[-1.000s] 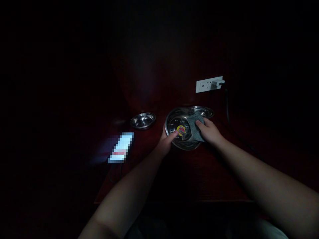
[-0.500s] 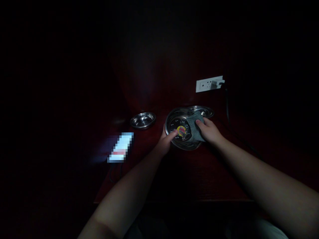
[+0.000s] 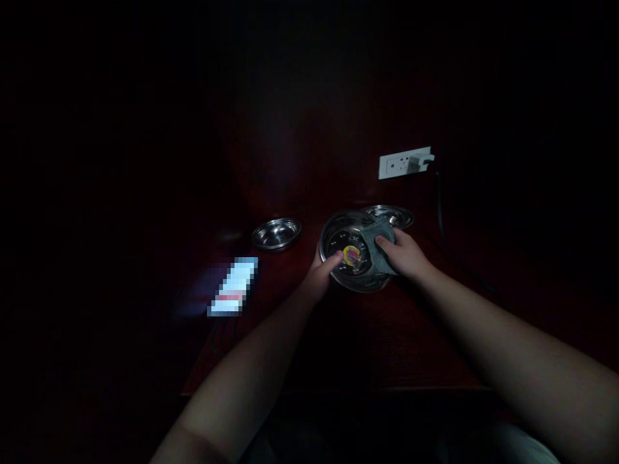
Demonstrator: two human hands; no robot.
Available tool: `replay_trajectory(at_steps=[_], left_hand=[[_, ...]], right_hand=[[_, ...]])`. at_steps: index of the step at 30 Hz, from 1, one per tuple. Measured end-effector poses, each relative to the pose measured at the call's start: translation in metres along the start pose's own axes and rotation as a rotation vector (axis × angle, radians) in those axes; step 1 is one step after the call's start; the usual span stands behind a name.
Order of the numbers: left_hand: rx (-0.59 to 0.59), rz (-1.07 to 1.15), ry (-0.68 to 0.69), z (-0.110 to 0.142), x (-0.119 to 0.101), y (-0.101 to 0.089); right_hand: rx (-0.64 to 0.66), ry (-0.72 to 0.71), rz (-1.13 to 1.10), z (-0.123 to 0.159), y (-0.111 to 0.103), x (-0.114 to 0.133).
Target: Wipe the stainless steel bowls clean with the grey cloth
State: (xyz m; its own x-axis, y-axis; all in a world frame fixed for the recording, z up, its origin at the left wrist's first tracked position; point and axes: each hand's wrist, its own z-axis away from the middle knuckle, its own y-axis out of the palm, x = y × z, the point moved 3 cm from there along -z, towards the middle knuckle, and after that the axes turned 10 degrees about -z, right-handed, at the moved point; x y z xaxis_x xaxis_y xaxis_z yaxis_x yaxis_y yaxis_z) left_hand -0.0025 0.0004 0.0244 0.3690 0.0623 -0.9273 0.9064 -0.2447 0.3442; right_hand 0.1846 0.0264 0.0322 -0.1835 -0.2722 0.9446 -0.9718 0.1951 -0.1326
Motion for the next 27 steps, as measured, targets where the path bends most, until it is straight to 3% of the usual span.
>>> replay_trajectory(at_steps=[27], left_hand=[[0.003, 0.025, 0.010, -0.0009, 0.0021, -0.0021]], right_hand=[[0.002, 0.012, 0.009, -0.0001, -0.0003, -0.0010]])
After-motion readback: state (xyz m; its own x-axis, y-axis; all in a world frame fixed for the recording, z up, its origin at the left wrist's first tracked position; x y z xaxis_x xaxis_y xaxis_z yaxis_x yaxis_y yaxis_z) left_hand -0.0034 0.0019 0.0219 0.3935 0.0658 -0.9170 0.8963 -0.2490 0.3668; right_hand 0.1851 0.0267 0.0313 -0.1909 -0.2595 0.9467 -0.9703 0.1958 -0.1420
